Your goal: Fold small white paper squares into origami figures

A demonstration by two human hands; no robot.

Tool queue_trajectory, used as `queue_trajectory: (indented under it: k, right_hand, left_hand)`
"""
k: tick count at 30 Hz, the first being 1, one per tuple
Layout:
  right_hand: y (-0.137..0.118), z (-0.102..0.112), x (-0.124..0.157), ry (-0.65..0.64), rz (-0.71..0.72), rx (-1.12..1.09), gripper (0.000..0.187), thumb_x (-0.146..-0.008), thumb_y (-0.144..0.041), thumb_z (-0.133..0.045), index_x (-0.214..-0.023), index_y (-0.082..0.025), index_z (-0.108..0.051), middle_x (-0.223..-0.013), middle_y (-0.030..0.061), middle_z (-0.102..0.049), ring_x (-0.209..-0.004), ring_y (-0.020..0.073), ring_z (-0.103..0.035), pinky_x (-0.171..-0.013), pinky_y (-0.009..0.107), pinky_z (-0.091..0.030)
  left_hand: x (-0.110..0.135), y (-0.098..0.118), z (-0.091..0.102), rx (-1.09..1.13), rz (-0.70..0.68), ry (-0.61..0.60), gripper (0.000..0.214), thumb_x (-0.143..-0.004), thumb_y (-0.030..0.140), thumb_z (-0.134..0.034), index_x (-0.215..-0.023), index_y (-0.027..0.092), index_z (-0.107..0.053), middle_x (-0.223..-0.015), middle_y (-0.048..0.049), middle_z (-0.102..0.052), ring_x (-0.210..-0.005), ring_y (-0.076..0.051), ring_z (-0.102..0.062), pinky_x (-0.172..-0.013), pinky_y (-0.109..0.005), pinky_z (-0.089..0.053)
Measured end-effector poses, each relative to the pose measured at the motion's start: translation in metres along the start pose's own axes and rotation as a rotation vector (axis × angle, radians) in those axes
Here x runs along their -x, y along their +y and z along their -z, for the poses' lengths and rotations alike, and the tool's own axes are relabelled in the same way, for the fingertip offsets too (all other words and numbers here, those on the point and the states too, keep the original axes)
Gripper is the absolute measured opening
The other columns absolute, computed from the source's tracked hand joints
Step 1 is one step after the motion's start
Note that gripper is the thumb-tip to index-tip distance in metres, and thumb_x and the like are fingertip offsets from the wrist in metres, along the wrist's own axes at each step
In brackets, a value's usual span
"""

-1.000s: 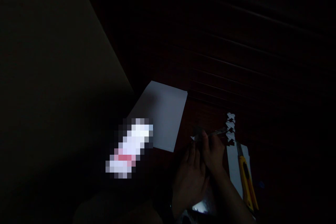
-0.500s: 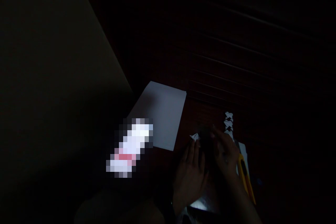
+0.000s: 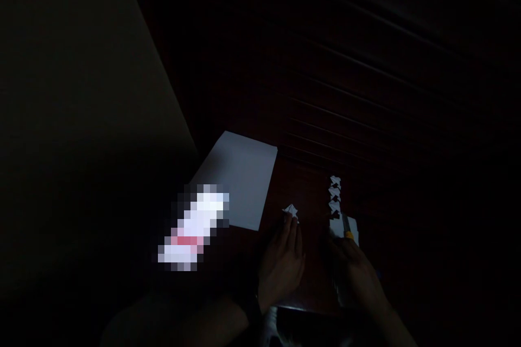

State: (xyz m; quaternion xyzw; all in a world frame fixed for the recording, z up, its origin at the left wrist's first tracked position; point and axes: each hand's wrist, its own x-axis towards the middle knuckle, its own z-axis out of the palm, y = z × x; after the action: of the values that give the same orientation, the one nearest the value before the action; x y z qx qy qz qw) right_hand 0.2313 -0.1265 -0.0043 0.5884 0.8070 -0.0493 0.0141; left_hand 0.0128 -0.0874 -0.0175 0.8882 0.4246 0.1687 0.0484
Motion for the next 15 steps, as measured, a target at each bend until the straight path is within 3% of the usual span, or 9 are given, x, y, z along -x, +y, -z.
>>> queue_trajectory:
  k: [2, 5, 7, 10, 13, 15]
  right_hand:
    - [-0.001, 0.001, -0.001, 0.004, 0.006, 0.031, 0.059, -0.080, -0.003, -0.048, -0.135, -0.024, -0.041, -0.116, 0.0081, -0.058, -0.106, 0.0233, -0.053, -0.097, 0.039, -0.044]
    - [-0.002, 0.006, -0.001, 0.015, 0.004, 0.053, 0.059, -0.077, -0.002, -0.050, -0.131, -0.026, -0.047, -0.112, 0.0075, -0.059, -0.102, 0.0232, -0.055, -0.093, 0.038, -0.046]
    - [-0.006, 0.011, -0.001, 0.033, -0.017, 0.052, 0.057, -0.076, -0.002, -0.051, -0.128, -0.026, -0.050, -0.112, 0.0078, -0.059, -0.101, 0.0233, -0.055, -0.091, 0.037, -0.045]
    - [-0.020, 0.019, -0.008, 0.097, -0.111, 0.034, 0.042, -0.077, -0.007, -0.052, -0.116, -0.023, -0.059, -0.105, 0.0092, -0.061, -0.096, 0.0246, -0.055, -0.083, 0.036, -0.046]
    - [-0.047, 0.023, -0.030, 0.191, -0.279, -0.008, 0.025, -0.085, -0.018, -0.046, -0.103, -0.020, -0.063, -0.094, 0.0087, -0.063, -0.088, 0.0228, -0.058, -0.076, 0.033, -0.045]
    - [-0.069, 0.025, -0.053, 0.191, -0.363, -0.001, 0.028, -0.092, -0.028, -0.038, -0.105, -0.021, -0.062, -0.092, 0.0086, -0.064, -0.085, 0.0220, -0.059, -0.072, 0.032, -0.045]
  left_hand:
    - [0.004, 0.001, -0.001, 0.037, -0.029, -0.002, 0.041, -0.088, 0.029, -0.044, -0.119, 0.006, -0.056, -0.130, -0.0186, -0.051, -0.128, -0.032, -0.036, -0.103, -0.045, -0.028]
    - [0.011, 0.003, -0.003, 0.128, -0.054, -0.056, 0.022, -0.085, 0.026, -0.047, -0.088, 0.014, -0.065, -0.091, -0.0105, -0.066, -0.095, -0.026, -0.057, -0.086, -0.043, -0.039]
    - [0.016, 0.004, -0.005, 0.176, -0.064, -0.041, 0.019, -0.083, 0.026, -0.049, -0.076, 0.015, -0.062, -0.078, -0.0072, -0.063, -0.081, -0.023, -0.058, -0.078, -0.041, -0.041]
    - [0.022, 0.007, -0.009, 0.221, -0.137, 0.025, 0.018, -0.081, 0.030, -0.051, -0.075, 0.016, -0.061, -0.077, -0.0069, -0.062, -0.080, -0.022, -0.056, -0.075, -0.040, -0.040]
    - [0.027, 0.010, -0.015, 0.247, -0.302, -0.056, 0.019, -0.076, 0.033, -0.056, -0.069, 0.015, -0.060, -0.068, -0.0059, -0.061, -0.070, -0.021, -0.056, -0.068, -0.036, -0.040]
    - [0.030, 0.013, -0.020, 0.256, -0.407, -0.133, 0.022, -0.074, 0.035, -0.056, -0.066, 0.015, -0.061, -0.062, -0.0052, -0.060, -0.063, -0.019, -0.055, -0.062, -0.034, -0.040]
